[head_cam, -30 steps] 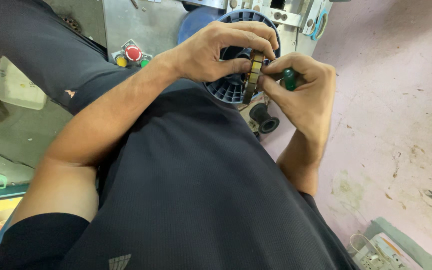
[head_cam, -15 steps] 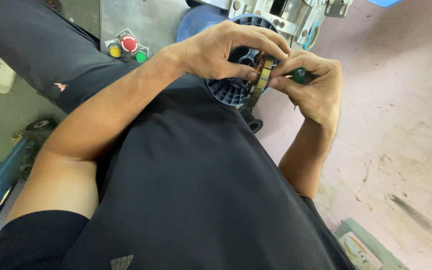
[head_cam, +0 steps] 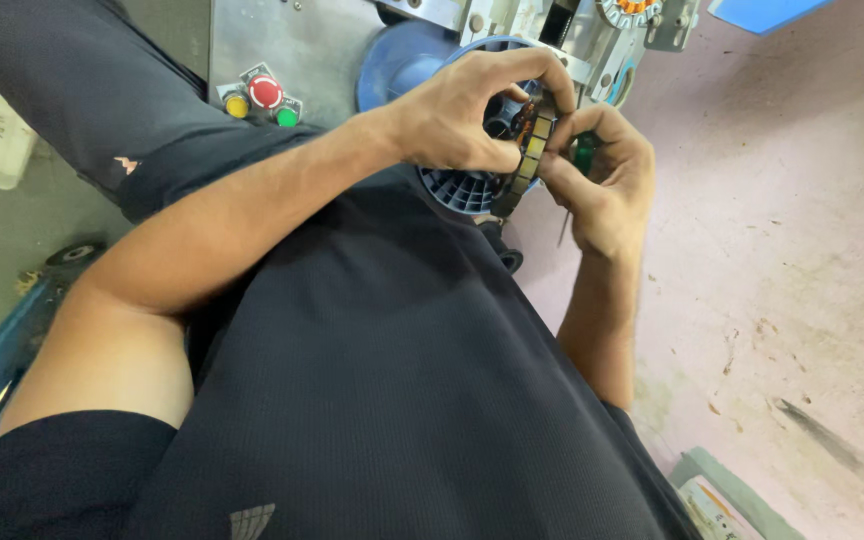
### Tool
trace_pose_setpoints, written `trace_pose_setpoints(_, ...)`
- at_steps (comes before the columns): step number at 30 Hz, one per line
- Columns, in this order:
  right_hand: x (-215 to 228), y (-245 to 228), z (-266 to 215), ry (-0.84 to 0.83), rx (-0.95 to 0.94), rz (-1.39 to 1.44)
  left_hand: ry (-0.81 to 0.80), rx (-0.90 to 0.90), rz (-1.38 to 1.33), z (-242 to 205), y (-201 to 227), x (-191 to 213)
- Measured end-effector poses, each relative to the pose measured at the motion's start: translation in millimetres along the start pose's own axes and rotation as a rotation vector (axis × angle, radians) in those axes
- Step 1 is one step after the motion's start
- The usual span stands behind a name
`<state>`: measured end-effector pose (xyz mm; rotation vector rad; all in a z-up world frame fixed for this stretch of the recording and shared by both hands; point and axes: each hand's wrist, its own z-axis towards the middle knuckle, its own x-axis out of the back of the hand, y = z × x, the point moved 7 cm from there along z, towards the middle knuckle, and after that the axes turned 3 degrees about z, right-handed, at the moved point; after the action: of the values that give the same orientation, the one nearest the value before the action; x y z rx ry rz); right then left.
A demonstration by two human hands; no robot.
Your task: The person uses a green screwdriver to adjust and secure copper windings on a motor stator held in a blue jig. They repeatedly rotate the stator and tighten components while working at a bench with other stators and tools nearby.
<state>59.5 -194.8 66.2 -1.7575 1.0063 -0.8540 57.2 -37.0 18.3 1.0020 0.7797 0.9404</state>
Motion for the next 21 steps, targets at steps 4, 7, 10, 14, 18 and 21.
trace_pose_setpoints(4, 0.7, 12.5, -18.0, 0.15, 0.032, 0.062, -0.008, 0.155, 0.024, -2.0, 1.2, -4.6)
trace_pose_setpoints(7, 20.2, 11.8, -27.2, 0.243, 0.108, 0.302, -0.048, -0.036, -0.161, -4.9, 18.4, 4.1)
trace_pose_setpoints(10, 60.8, 16.8, -42.2, 0.571, 0.341, 0.692, -0.065, -0.105, 0.047, -6.9, 19.7, 0.1)
trace_pose_setpoints(14, 80.5, 37.9, -62.7, 0.822, 0.293, 0.836, -0.086, -0.177, 0.33, -10.5, 16.5, -16.2)
trace_pose_setpoints(18, 48.9, 37.8, -78.8, 0.778, 0.273, 0.719, -0.028, -0.306, 0.456, -15.8, 20.5, -21.8)
trace_pose_setpoints(21, 12.6, 22.5, -94.6, 0.723, 0.392, 0.466, -0.041, -0.351, 0.473, -18.8, 20.8, -21.6)
